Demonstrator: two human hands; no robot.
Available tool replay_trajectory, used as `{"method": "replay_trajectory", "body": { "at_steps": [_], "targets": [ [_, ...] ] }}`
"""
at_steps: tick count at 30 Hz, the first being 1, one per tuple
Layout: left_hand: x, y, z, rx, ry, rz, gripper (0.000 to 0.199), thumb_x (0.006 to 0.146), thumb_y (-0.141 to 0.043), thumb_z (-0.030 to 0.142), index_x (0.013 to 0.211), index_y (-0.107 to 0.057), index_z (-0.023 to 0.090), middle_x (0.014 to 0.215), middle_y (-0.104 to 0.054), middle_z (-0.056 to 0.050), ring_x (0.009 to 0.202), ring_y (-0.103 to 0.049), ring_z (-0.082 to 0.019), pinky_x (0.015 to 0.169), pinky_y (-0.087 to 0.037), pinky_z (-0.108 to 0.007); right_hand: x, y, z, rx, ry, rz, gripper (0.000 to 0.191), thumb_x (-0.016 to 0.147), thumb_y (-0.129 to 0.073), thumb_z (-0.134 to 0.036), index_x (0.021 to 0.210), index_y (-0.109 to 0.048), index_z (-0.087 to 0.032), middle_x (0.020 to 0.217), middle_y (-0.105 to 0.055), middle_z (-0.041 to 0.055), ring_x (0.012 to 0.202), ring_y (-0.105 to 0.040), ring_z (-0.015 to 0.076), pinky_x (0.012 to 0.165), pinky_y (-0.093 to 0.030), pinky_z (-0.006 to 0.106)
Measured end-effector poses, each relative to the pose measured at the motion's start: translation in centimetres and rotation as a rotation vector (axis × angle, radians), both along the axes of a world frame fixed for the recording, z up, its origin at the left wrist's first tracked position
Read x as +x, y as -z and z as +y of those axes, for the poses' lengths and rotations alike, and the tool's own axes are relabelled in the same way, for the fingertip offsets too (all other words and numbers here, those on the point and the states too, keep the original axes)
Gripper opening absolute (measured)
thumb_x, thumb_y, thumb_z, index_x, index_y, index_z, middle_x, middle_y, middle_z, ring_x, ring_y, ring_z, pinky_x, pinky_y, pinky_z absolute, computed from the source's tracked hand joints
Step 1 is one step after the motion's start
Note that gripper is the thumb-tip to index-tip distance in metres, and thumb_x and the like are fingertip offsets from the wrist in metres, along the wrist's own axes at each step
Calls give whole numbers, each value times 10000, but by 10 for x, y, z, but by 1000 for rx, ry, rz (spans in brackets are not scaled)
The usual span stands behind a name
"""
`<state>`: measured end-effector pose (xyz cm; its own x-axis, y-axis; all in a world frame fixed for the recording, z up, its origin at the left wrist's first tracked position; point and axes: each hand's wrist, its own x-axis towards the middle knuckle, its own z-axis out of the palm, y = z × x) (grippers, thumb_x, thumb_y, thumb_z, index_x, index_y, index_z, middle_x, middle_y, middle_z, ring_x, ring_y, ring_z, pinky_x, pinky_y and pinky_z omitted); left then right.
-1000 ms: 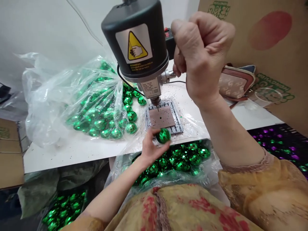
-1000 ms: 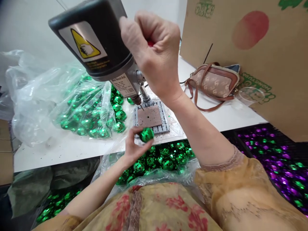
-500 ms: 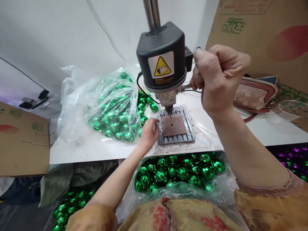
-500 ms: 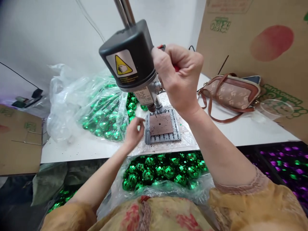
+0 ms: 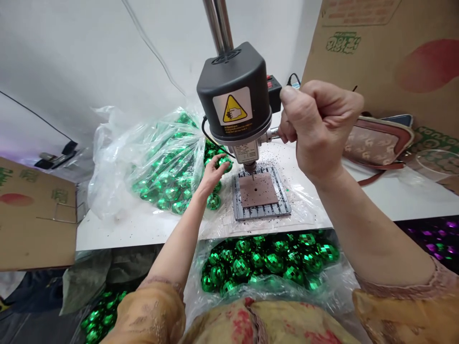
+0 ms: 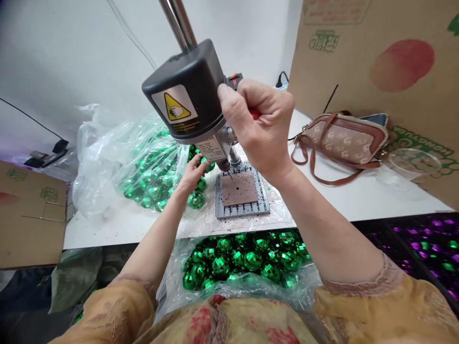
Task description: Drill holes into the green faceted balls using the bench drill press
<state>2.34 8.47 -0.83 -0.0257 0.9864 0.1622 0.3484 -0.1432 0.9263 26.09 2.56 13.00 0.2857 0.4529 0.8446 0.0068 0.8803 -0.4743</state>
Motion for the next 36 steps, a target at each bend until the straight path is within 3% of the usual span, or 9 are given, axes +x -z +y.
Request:
{"method": "replay_trajectory", "body": {
  "at_steps": [3,5,8,12,17,22,30,36],
  "targets": [
    [-1,-8,-38,-202,130,-276,456,904,-623,572,1188,-611,214,813,-645,-6,549,-588,-110,487,-450,-222,-1,-1,0,2,3,18,605,838,-662,-563,511,-311,-195,454,-274,-55,416,-289,39,432,-285,265],
    [4,-8,-58,-268,198,-410,520,881,-638,636,1177,-591,211,832,-666,-17,577,-628,-126,506,-481,-235,-1,-1,0,1,-1,39,609,829,-669,-575,503,-322,-194,454,-282,-53,416,-300,43,431,-289,263],
    [16,-2,-75,-259,235,-465,554,835,-735,579,1244,-589,236,955,-703,-32,721,-677,-142,619,-537,-255,-2,-1,0,-9,-14,43,612,827,-677,-576,501,-327,-195,452,-295,-49,418,-309,49,434,-303,266],
    [30,12,-76,-196,231,-361,595,812,-787,489,1319,-593,247,1073,-713,-41,936,-672,-171,778,-547,-277,-1,-1,1,-2,-23,43,628,822,-675,-594,507,-305,-197,445,-302,-48,411,-291,47,412,-268,268],
    [38,31,-66,-54,245,-280,622,740,-859,477,1231,-606,191,1162,-714,-87,1076,-658,-216,980,-520,-361,-2,-1,-1,-57,16,13,627,850,-637,-611,529,-284,-205,470,-300,-45,442,-296,52,435,-295,257],
    [39,37,-63,-45,302,-191,684,767,-827,514,1316,-579,190,1237,-699,-108,1092,-669,-241,967,-538,-378,-3,-2,-4,-44,-27,49,618,851,-666,-567,523,-290,-201,475,-298,-46,425,-297,52,446,-295,270],
    [47,37,-66,14,239,9,663,736,-848,487,1292,-625,203,1138,-722,-82,955,-670,-226,857,-545,-358,-2,-3,-5,-61,50,7,574,894,-637,-486,527,-290,-214,455,-304,-49,388,-291,60,419,-258,293],
    [61,37,-77,129,187,187,541,762,-840,377,1249,-648,244,1242,-695,-72,1184,-618,-271,1049,-483,-421,-2,-3,-5,-53,69,-15,582,913,-601,-522,545,-271,-213,466,-304,-47,403,-302,56,421,-272,282]
  ]
}}
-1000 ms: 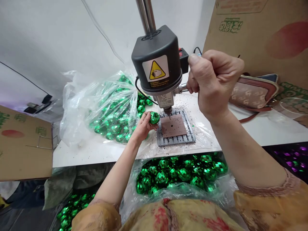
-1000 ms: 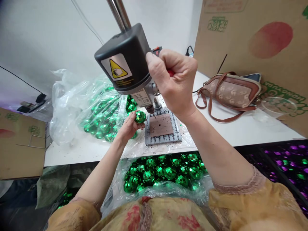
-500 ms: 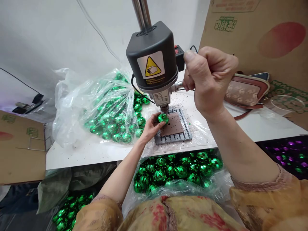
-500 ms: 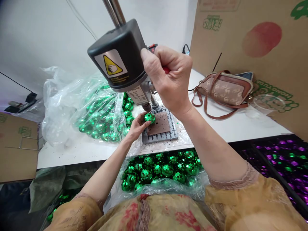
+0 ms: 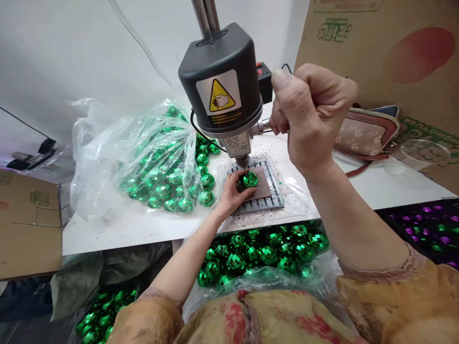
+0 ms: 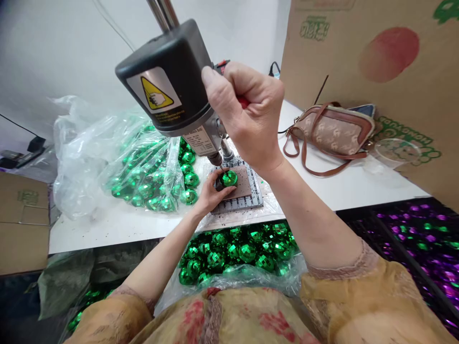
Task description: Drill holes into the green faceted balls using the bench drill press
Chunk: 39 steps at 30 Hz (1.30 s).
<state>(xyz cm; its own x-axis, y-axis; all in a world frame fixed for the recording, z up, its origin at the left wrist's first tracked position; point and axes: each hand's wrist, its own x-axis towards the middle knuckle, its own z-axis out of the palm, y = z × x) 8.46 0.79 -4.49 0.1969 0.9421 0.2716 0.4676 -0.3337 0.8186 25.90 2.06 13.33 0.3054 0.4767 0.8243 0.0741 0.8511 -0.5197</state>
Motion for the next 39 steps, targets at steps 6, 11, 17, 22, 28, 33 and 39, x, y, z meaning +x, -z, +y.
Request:
{"method": "replay_trajectory", "body": {
  "at_steps": [6,11,17,22,28,33,39],
  "targets": [
    [2,4,-4,-23,-11,-22,596,783,-825,358,1315,-590,228,1314,-665,-99,1238,-615,-279,1094,-464,-450,-3,11,0,77,-56,83,554,890,-669,-395,533,-291,-203,461,-304,-53,398,-298,50,429,-252,286],
    [2,5,-4,-34,0,-28,592,791,-821,349,1319,-576,238,1323,-662,-95,1252,-609,-284,1101,-460,-461,-6,26,-3,148,-53,132,571,894,-639,-342,545,-215,-184,459,-228,-50,390,-280,54,433,-203,300],
    [2,4,-5,-38,2,-49,589,785,-826,344,1310,-584,233,1321,-659,-98,1250,-610,-286,1106,-457,-458,-5,38,-4,140,55,82,593,900,-601,-379,504,-200,-194,432,-258,-39,383,-302,70,408,-252,317],
    [2,4,-5,-41,16,-61,592,788,-827,363,1316,-589,240,1314,-661,-100,1244,-608,-296,1096,-464,-468,-6,48,-2,220,112,88,560,892,-595,-296,470,-248,-176,438,-250,-39,372,-304,70,391,-240,313],
    [2,7,-4,-53,8,-70,602,790,-826,365,1325,-582,238,1327,-649,-113,1248,-602,-307,1102,-459,-490,-9,55,1,267,91,134,577,895,-592,-267,496,-188,-164,458,-203,-41,377,-287,51,406,-259,287],
    [2,9,-3,-56,11,-72,603,790,-827,374,1328,-584,251,1321,-654,-102,1251,-601,-308,1104,-460,-491,-5,61,3,280,144,74,547,882,-602,-255,471,-253,-170,440,-255,-40,388,-370,64,388,-314,280],
    [1,9,-4,-42,21,-83,601,791,-823,366,1328,-577,258,1338,-650,-96,1258,-599,-305,1108,-458,-488,2,73,6,375,89,-3,540,860,-591,-212,515,-176,-180,441,-230,-57,375,-333,52,376,-337,248]
  ]
}}
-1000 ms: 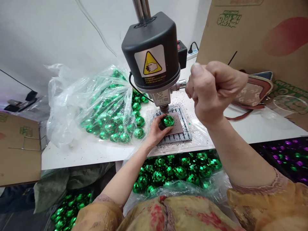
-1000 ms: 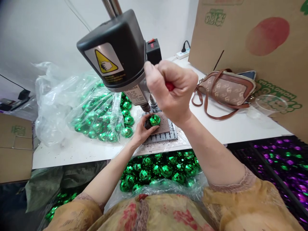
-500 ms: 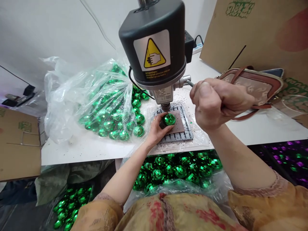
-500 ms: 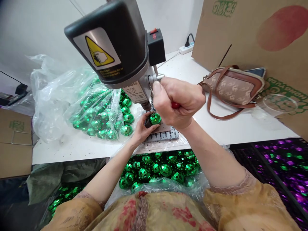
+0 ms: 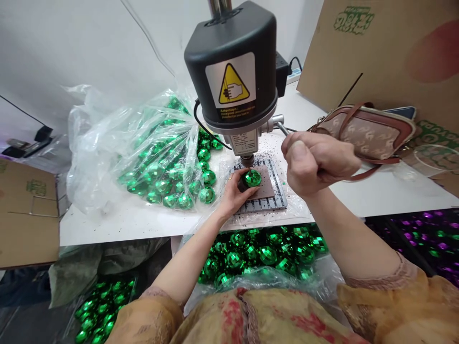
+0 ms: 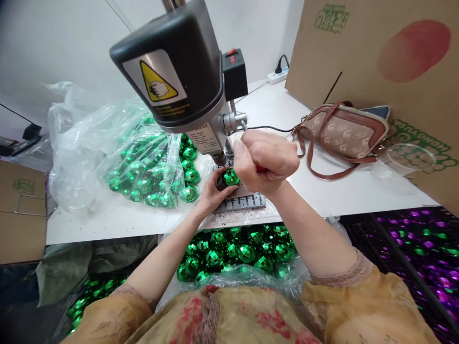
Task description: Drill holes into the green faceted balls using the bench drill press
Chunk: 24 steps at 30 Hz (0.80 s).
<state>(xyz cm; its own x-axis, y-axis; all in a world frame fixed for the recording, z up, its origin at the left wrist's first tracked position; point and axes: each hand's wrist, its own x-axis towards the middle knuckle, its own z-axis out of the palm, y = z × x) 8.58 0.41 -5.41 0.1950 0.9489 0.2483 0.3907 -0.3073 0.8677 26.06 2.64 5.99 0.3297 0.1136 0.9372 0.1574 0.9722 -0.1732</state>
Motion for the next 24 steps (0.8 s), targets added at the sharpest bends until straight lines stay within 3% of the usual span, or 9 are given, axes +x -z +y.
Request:
{"method": "replay_trajectory", "body": {
  "at_steps": [4,9,12,14,16,21,24],
  "targets": [
    [1,-1,0,2,0,0,586,788,-823,362,1310,-582,249,1328,-653,-98,1257,-600,-299,1103,-459,-471,-1,-5,-5,-6,-18,-18,520,859,-567,-167,508,-184,-176,436,-224,-57,364,-299,48,375,-273,259],
    [9,-7,-3,18,-113,-15,556,742,-849,331,1220,-587,220,1213,-674,-87,1160,-633,-268,1040,-493,-428,-8,-51,-8,-209,-74,113,475,887,-591,-159,514,-299,-183,443,-289,-67,387,-319,35,428,-219,259],
    [11,-12,-20,106,-250,28,507,709,-864,312,1123,-590,213,1123,-665,-72,1090,-638,-257,985,-509,-410,-8,-73,-3,-227,-170,97,463,870,-578,-72,522,-301,-200,439,-317,-78,358,-289,21,424,-192,263],
    [7,-16,-43,159,-283,76,485,712,-860,312,1099,-585,214,1073,-656,-71,1019,-644,-251,923,-527,-402,-6,-79,1,-227,-203,84,470,872,-567,-48,530,-291,-215,437,-312,-81,347,-271,23,416,-185,276],
    [0,-17,-73,178,-173,145,476,741,-843,326,1124,-578,226,1057,-654,-74,979,-651,-247,876,-542,-395,-4,-79,2,-235,-216,68,478,878,-569,-45,536,-291,-232,435,-299,-81,352,-270,33,411,-204,285],
    [-23,6,-145,86,367,459,470,871,-740,383,1273,-541,243,1151,-649,-105,1061,-661,-268,892,-565,-410,-5,-76,2,-225,-257,72,457,894,-552,-49,569,-300,-249,436,-291,-95,352,-270,35,423,-227,262],
    [-29,24,-169,72,469,662,528,889,-720,451,1317,-527,208,1131,-646,-118,1006,-676,-282,836,-572,-417,-6,-76,2,-209,-293,103,427,896,-526,-47,583,-310,-241,441,-294,-98,339,-277,29,423,-204,245]
  ]
}}
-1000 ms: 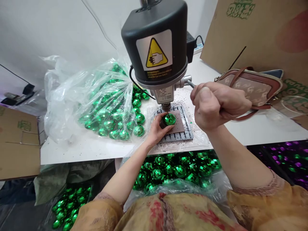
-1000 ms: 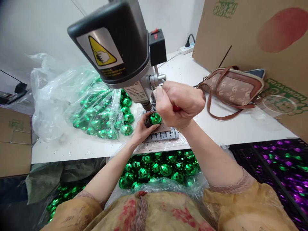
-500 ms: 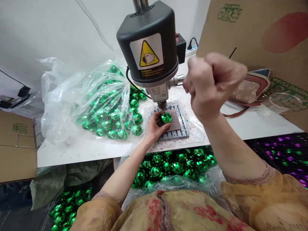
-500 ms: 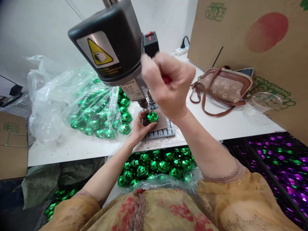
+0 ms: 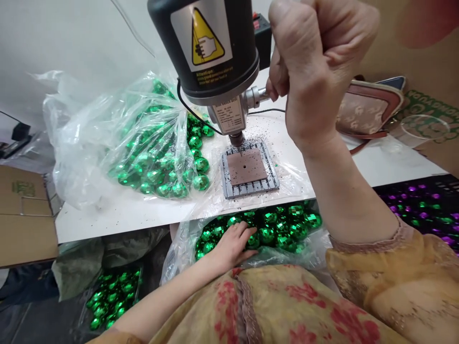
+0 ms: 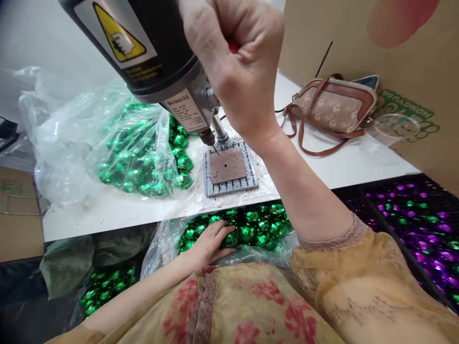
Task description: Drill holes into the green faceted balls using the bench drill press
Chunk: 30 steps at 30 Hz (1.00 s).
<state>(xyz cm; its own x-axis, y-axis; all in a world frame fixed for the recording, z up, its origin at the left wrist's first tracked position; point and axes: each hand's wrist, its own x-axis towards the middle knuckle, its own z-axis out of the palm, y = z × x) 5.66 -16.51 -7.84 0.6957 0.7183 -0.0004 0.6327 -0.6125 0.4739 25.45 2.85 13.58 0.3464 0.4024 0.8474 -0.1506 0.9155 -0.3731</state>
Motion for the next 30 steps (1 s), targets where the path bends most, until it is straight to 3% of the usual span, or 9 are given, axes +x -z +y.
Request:
{"method": "replay_trajectory", "body": {
  "at_steps": [2,5,8,10,14,16,20,24,30],
  "targets": [
    [0,3,-4,48,37,45,635,866,-716,555,1351,-512,198,1134,-649,-128,968,-683,-286,808,-571,-415,0,0,-1,-7,6,16,426,887,-544,-55,579,-307,-231,444,-294,-96,337,-288,23,423,-190,242],
    [-1,-13,15,195,50,-69,608,908,-648,578,1357,-503,196,1153,-660,-130,978,-683,-263,818,-566,-376,1,2,-3,-41,35,-10,432,881,-568,-78,560,-312,-209,455,-318,-87,352,-308,14,432,-203,240],
    [-7,-42,66,428,-117,-170,266,1018,-528,291,1262,-551,189,1099,-678,-113,1022,-669,-230,887,-543,-349,2,4,-5,-58,40,-24,427,879,-579,-103,554,-321,-204,462,-347,-78,368,-328,25,434,-218,251],
    [-15,-60,109,525,-317,-40,233,992,-515,174,1211,-596,178,1100,-675,-134,1055,-650,-260,932,-522,-394,3,6,-5,-46,30,-22,430,877,-586,-116,553,-318,-207,458,-343,-75,375,-334,34,433,-220,259],
    [-32,-82,180,377,-615,469,370,846,-636,55,1201,-662,157,1170,-643,-200,1163,-602,-382,921,-507,-482,4,8,-5,-25,38,-31,445,886,-596,-142,538,-325,-201,451,-346,-75,375,-307,30,427,-221,257],
    [-39,-85,197,263,-649,494,370,802,-683,59,1156,-690,166,1144,-646,-187,1151,-610,-395,914,-512,-486,5,8,-5,-24,42,-40,453,888,-611,-156,533,-331,-195,449,-347,-75,376,-310,29,429,-219,253],
    [-43,-80,199,67,-679,-168,364,840,-718,255,1198,-664,218,1111,-649,-97,907,-681,-247,839,-555,-398,6,8,-7,-50,60,-57,503,884,-678,-299,510,-363,-178,455,-329,-72,401,-322,28,452,-225,253],
    [-30,-71,189,-425,-659,-926,444,816,-749,485,1155,-618,230,1014,-670,-31,810,-684,-163,739,-597,-332,4,7,-7,-54,62,-47,583,829,-717,-491,488,-360,-181,426,-326,-66,404,-301,40,441,-202,272],
    [-3,-60,184,-558,-686,-1205,515,713,-866,467,1114,-648,228,972,-720,-16,833,-699,-144,745,-581,-276,4,9,-5,-77,84,-51,603,820,-709,-542,486,-350,-192,424,-321,-61,400,-291,51,437,-209,291]
  ]
}}
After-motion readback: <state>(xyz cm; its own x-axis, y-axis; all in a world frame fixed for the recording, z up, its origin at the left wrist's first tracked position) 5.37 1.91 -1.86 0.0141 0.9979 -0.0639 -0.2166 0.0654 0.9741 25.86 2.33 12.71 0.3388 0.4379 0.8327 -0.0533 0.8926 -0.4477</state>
